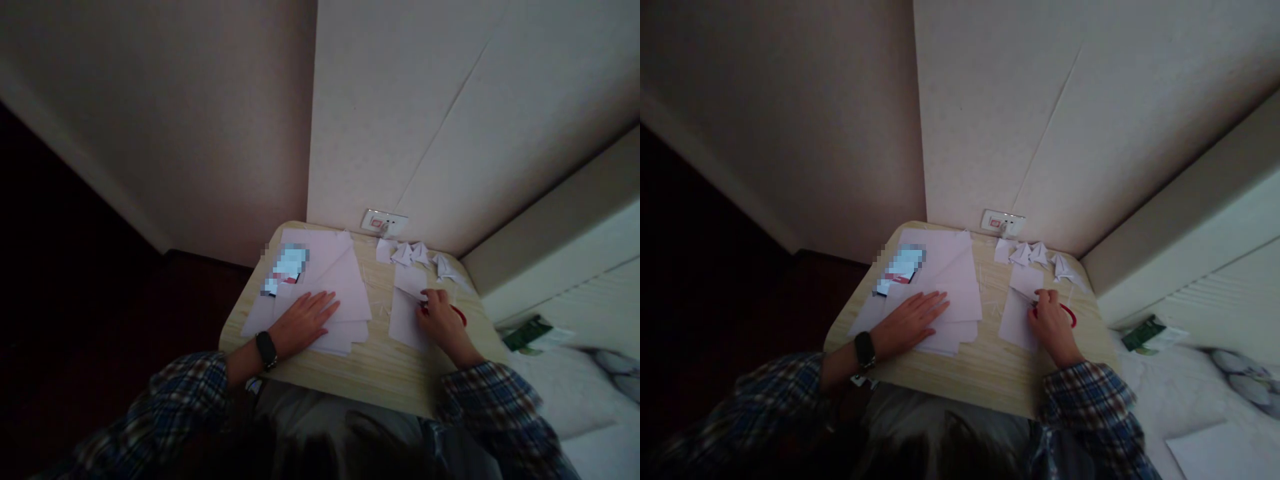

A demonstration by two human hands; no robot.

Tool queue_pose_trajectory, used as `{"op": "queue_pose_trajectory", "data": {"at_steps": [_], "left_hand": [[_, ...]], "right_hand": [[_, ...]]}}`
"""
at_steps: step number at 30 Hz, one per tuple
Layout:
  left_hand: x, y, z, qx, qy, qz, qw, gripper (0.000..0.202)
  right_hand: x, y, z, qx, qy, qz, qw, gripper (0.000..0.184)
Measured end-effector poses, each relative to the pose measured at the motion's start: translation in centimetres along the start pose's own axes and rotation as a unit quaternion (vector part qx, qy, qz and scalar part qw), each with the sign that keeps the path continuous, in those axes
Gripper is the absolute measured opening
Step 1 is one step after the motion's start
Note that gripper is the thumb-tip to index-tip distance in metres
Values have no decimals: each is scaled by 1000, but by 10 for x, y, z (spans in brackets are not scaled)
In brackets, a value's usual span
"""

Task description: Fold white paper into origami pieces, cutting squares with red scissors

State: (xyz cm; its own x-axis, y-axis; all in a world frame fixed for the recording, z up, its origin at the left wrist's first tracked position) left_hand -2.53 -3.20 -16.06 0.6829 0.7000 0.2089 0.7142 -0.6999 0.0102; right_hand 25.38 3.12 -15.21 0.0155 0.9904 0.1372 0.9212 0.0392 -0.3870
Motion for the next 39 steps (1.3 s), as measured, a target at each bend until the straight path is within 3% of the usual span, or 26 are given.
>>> {"op": "queue_pose_trajectory", "data": {"at_steps": [5,12,19,23,28,32,35,39], "left_hand": [[12,2,4,33,-14,49,998,36],[24,-1,-28,69,9,44,997,30],[50,-19,-88,85,94,-34,991,28],[66,-27,-125,66,132,-59,987,26],[81,-24,-175,-36,255,-46,965,24],[93,-21,-198,-78,349,-63,932,21],[111,-20,-202,-82,343,-57,934,23],[136,-22,-202,-115,279,-37,953,22]], "right_hand": [[-2,-5,13,-93,-9,-22,995,31],[-2,-16,-1,-82,-1,-77,994,35],[11,-98,-35,65,0,-247,967,56],[26,-143,-64,215,21,-332,918,53],[44,-154,-110,302,77,-274,910,8],[49,-152,-137,345,106,-251,898,3],[55,-146,-148,382,118,-240,885,8],[65,-135,-156,416,141,-204,875,17]]}}
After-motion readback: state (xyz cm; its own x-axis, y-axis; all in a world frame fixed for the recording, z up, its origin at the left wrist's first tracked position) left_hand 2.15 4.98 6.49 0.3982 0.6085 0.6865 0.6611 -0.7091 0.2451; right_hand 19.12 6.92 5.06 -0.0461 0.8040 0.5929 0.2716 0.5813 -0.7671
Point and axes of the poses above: each hand's wrist, its own x-axis towards the middle knuckle, its own z-axis out of the palm, y = z × x, the point moved 7 cm from there along x, towards the middle knuckle
